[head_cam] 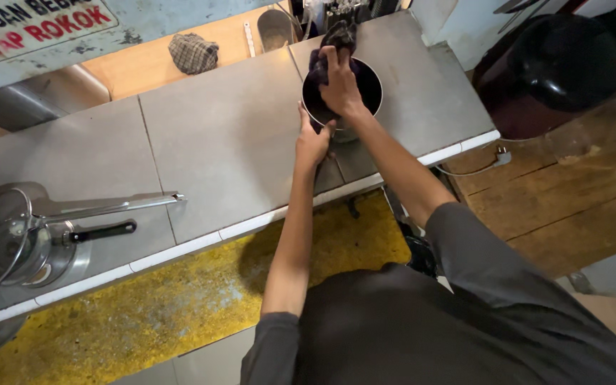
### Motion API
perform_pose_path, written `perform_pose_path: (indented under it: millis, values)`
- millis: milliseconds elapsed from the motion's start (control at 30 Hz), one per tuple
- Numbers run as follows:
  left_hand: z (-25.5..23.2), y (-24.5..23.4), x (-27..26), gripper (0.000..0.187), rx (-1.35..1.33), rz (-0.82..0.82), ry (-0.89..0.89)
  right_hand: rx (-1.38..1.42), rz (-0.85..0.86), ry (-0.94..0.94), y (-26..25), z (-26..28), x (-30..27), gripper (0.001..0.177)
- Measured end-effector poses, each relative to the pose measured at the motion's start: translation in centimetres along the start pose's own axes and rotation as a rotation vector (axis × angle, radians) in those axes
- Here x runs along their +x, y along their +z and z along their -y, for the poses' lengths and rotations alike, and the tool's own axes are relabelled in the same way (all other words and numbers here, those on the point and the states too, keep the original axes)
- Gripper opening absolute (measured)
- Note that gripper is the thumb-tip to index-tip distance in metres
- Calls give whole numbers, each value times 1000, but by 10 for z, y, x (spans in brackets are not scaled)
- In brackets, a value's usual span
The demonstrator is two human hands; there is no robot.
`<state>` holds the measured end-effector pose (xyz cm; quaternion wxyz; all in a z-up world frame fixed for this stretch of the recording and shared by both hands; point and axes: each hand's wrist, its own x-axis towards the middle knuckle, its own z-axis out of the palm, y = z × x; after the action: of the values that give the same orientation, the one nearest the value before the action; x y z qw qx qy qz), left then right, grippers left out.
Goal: The person wipes a metal strainer and a saucepan with a cloth on a stainless steel countertop. The strainer is hung on a wall hook, and the saucepan is placed on a wooden table.
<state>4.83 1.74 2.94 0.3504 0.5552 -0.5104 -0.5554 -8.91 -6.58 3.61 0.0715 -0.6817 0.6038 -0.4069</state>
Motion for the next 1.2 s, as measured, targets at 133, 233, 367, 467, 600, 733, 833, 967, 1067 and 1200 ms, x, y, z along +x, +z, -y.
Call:
perform_pose_path:
  millis: [133,233,367,467,600,733,833,967,1067,1200]
  values:
    - [-1,-1,-6,109,-11,-10,-29,34,-42,9,6,3,-6,63]
    - [10,0,1,111,14,-4,-48,58,-34,-45,15,3,-5,58]
    - [44,3,21,113,196,-38,63,116,116,-82,6,3,-7,53]
    - [60,6,25,112,153,-105,418,112,110,-266,-9,9,-7,55]
    - [47,20,16,119,23,-30,50,-98,204,-223,-17,21,-4,59]
    - [44,23,15,117,79,-53,-5,-473,22,-327,-9,11,5,61]
    - [49,20,23,98,41,-8,-67,-635,-38,-312,-6,-10,15,59]
    - [57,22,30,90,257,-19,-73,-748,-113,-324,-20,-20,18,60]
    - [64,24,34,92,289,-26,-87,-793,-199,-399,-30,-11,17,65]
    - [70,33,37,95,436,-99,5,-750,-96,-365,-21,-8,24,68]
